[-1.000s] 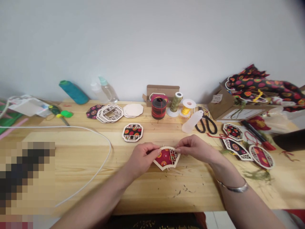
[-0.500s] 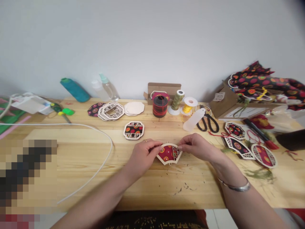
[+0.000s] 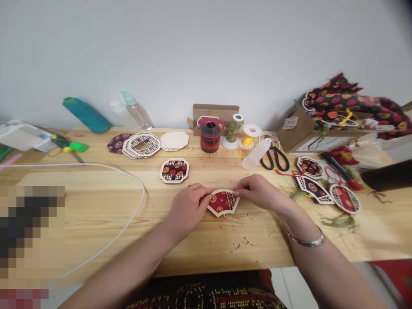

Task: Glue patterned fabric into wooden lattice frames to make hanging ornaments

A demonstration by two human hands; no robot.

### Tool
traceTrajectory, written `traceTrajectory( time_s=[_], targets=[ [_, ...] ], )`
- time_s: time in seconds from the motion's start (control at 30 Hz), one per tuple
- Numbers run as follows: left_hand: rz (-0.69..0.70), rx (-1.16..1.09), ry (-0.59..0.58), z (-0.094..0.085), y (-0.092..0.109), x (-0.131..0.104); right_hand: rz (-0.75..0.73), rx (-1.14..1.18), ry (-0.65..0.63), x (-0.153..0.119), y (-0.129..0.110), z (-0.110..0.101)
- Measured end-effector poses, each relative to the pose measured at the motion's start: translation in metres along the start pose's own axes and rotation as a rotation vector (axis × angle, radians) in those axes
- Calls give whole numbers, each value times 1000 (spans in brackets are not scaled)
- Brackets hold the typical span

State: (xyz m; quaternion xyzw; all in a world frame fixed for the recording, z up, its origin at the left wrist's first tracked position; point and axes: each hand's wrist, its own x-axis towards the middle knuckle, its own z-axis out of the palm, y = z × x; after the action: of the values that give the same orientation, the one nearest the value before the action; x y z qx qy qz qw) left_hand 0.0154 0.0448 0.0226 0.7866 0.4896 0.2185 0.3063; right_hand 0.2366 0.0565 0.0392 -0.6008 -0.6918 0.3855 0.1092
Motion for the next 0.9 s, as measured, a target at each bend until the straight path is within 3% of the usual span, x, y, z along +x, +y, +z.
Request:
traceTrajectory(
  time_s=[0.37, 0.7, 0.9],
  targets=[
    [105, 81, 45, 6, -4, -1, 8, -52, 40, -1, -6, 1],
    [96, 75, 22, 5, -2, -1, 19, -24, 82, -3, -4, 1],
    [126, 92, 207, 4, 1, -4, -35, 92, 113, -6, -1, -3]
  ],
)
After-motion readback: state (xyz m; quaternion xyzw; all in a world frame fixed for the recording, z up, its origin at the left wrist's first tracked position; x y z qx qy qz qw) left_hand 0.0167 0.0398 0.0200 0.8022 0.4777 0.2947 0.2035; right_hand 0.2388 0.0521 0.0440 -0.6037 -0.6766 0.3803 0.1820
